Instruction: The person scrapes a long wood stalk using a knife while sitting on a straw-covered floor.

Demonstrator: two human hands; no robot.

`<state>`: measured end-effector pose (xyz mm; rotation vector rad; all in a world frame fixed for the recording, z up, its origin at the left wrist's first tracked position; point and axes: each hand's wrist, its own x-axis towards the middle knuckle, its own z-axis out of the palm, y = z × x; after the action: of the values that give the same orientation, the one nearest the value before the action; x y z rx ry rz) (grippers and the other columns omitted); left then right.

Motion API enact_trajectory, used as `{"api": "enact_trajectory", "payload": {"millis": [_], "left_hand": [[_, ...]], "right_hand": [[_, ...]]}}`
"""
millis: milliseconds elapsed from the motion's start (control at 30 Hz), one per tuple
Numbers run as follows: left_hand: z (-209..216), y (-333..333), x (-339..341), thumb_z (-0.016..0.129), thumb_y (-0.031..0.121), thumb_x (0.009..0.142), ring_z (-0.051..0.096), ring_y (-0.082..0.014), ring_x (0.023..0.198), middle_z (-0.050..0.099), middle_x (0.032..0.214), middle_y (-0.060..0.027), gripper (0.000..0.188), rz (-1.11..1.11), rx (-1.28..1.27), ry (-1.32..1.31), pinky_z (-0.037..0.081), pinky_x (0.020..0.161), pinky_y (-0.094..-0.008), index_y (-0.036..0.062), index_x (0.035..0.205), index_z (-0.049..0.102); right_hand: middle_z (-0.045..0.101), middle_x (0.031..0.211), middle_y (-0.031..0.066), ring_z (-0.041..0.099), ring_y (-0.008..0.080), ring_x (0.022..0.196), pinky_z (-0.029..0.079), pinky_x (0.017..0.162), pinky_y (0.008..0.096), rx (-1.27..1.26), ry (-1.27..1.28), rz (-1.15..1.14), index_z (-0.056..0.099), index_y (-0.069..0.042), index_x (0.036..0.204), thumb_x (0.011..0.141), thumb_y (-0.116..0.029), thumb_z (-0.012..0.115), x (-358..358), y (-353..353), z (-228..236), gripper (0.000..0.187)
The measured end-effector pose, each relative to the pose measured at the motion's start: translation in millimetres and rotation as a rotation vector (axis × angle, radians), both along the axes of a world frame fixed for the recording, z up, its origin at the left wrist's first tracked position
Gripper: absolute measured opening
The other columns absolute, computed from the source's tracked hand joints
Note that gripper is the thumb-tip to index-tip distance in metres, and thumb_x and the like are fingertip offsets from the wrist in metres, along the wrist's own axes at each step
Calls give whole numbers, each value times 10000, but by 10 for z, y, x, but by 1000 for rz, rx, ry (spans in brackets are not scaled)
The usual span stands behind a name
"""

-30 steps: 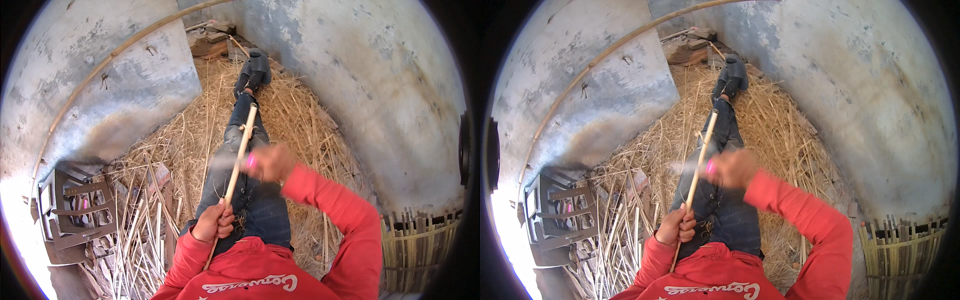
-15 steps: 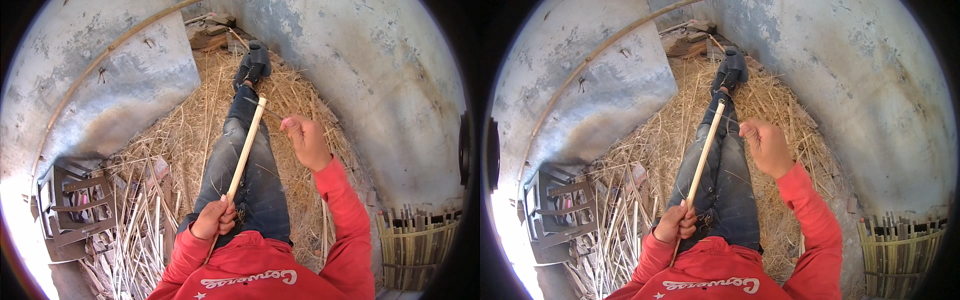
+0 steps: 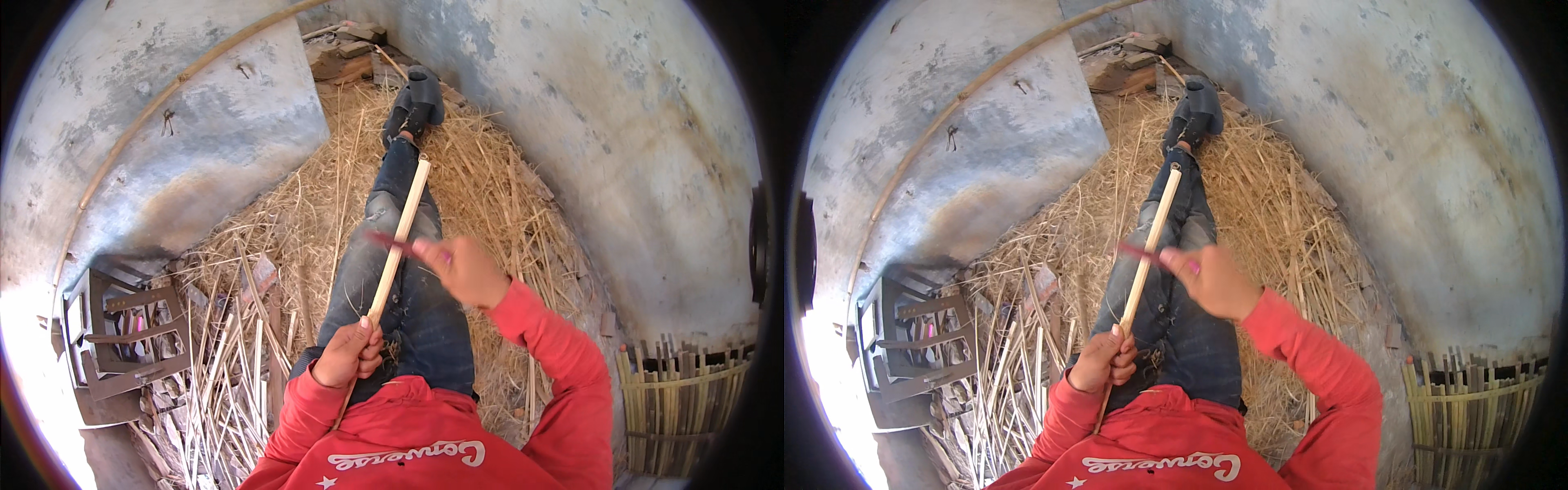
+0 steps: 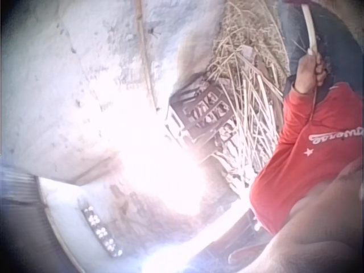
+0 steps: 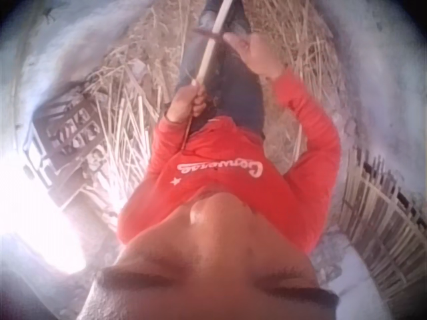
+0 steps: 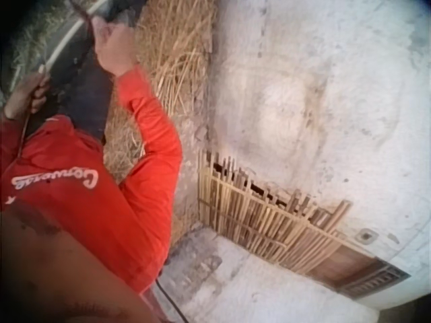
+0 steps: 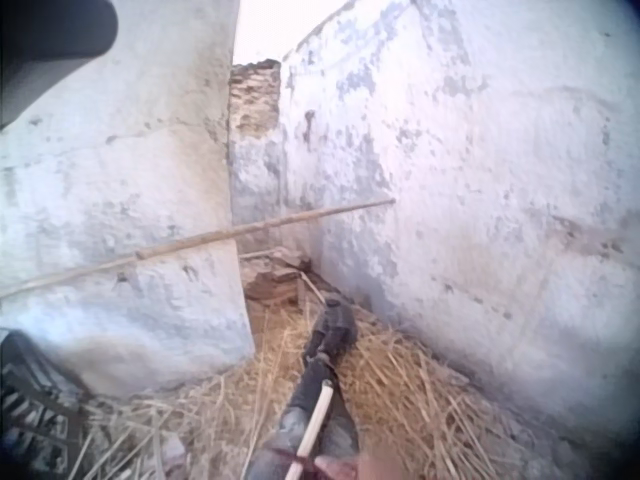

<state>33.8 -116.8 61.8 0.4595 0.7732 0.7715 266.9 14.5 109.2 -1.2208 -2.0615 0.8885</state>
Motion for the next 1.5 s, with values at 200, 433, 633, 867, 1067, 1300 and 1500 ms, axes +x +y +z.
{"api": "enact_trajectory", "payload": {"millis": [200, 433, 633, 867, 1067, 1300, 1500], "left_hand": [[9, 32, 17, 353, 457, 1104, 221, -70, 512, 256, 657, 46, 413, 0, 9, -3, 177, 453, -248, 114, 884, 423], [22, 33, 6, 350, 474, 1100, 209, -65, 510, 253, 654, 53, 421, -6, 10, -6, 170, 447, -243, 116, 891, 428], [48, 84, -18, 344, 482, 1100, 199, -59, 505, 233, 638, 63, 437, -5, 21, -37, 156, 436, -243, 114, 881, 435], [82, 90, 7, 341, 474, 1103, 193, -61, 497, 243, 631, 59, 440, -4, -9, -47, 149, 431, -247, 120, 857, 428], [30, 53, 0, 389, 470, 1084, 187, -52, 450, 258, 581, 63, 431, -37, -79, -152, 146, 406, -244, 142, 805, 406], [-52, 67, -51, 362, 419, 1094, 183, -50, 451, 258, 598, 59, 384, -100, -100, -264, 140, 400, -236, 152, 819, 388], [-87, -121, 30, 362, 531, 1078, 190, -46, 448, 266, 592, 71, 481, -154, -220, -264, 144, 398, -239, 161, 772, 391]], "right_hand": [[464, 532, 193, 470, 318, 459, 379, 496, 458, -40, 53, 23, 664, 0, 728, 1041, -477, 507, -30, -58, -141, 592], [559, 634, 214, 595, 375, 586, 422, 550, 441, -49, 34, -55, 674, -7, 811, 1035, -432, 531, 5, 36, 15, 500], [631, 686, 169, 648, 396, 660, 471, 558, 488, 217, -89, 215, 526, -40, 843, 1009, -376, 567, -126, -379, 80, 377], [591, 564, 151, 609, 381, 506, 465, 458, 464, 191, -241, 192, 602, -63, 753, 965, -428, 631, -171, -571, -221, 424], [595, 558, 161, 605, 392, 497, 482, 471, 476, 193, -207, 260, 598, -63, 686, 966, -475, 605, -135, -545, -339, 499], [596, 562, 174, 606, 395, 506, 485, 488, 483, 166, -201, 303, 600, -51, 683, 960, -532, 590, -107, -608, -326, 555], [498, 484, 163, 500, 304, 426, 397, 468, 465, 19, -22, -160, 660, -7, 693, 1033, -541, 474, 191, 319, -29, 660]]}}
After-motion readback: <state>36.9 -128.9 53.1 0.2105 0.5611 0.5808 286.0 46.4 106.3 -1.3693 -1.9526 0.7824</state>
